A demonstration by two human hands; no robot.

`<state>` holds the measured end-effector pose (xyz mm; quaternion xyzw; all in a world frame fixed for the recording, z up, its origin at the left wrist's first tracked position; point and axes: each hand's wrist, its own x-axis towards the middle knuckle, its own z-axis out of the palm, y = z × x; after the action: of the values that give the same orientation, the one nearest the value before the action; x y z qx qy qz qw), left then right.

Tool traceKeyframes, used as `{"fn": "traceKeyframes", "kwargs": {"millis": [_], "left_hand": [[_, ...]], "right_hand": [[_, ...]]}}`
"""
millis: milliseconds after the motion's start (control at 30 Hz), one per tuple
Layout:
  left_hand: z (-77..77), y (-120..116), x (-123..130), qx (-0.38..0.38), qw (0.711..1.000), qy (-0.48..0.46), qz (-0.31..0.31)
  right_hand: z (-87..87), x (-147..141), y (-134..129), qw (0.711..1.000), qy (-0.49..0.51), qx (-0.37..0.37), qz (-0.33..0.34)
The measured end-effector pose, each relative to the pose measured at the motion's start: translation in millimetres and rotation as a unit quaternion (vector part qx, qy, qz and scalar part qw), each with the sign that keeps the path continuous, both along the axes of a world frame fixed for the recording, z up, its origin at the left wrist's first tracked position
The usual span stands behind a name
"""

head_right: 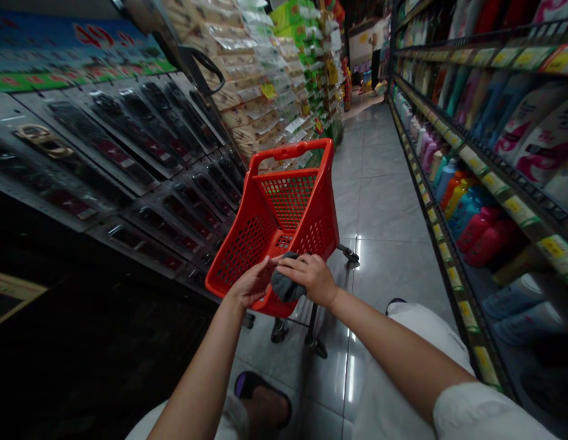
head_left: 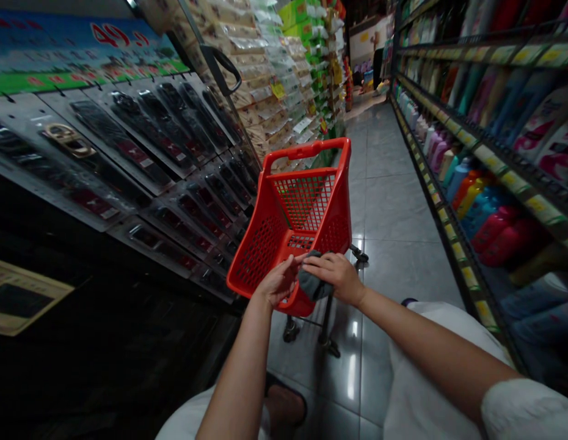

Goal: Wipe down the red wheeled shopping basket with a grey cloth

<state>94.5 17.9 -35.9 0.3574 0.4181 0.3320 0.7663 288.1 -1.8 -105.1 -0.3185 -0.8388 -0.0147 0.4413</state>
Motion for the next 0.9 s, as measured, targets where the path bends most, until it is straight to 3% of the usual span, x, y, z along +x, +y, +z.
{"fn": "traceKeyframes", "kwargs": {"millis": [67, 233, 333, 400, 467, 533, 600, 633, 767, 900], "left_hand": [[-0.8, 0, 0, 0.002, 1.000, 0.004, -0.001], [-3.4, 2, -3, 0.021, 1.000, -0.001, -0.013], [-4.1, 3, -4, 0.024, 1.000, 0.008, -0.009], [-3.9, 3, -3, 0.025, 0.999, 0.020, -0.009], [-3.4, 3, 1, 0.042, 0.998, 0.042, -0.001], [-2.7, 2, 5, 0.072, 0.995, 0.074, 0.010], [-2.0, 0, 9, 0.099, 0.989, 0.111, 0.013], [-1.8, 0, 11, 0.109, 0.986, 0.129, 0.012], [-1.7, -1, 15, 0.124, 0.967, 0.216, 0.050], [-3.5, 1, 15, 0.149, 0.951, 0.258, 0.083]], "right_hand": [[-1.7, -2, -3, 1.000, 0.014, -0.014, 0.001], [-16.6, -26, -30, 0.996, -0.028, 0.013, 0.085], [-25.7, -24, -26, 0.996, 0.046, -0.017, 0.074], [-32.2, -17, -10, 0.985, 0.156, -0.069, 0.017], [-38.8, -10, 12, 0.940, 0.305, -0.125, -0.091], [-43.8, -9, 35, 0.863, 0.437, -0.166, -0.192], [-44.7, -14, 54, 0.810, 0.507, -0.190, -0.226], [-43.3, -18, 61, 0.802, 0.521, -0.196, -0.217], [-32.0, -44, 63, 0.824, 0.516, -0.164, -0.164], [-28.9, -63, 32, 0.852, 0.475, -0.164, -0.144]]}}
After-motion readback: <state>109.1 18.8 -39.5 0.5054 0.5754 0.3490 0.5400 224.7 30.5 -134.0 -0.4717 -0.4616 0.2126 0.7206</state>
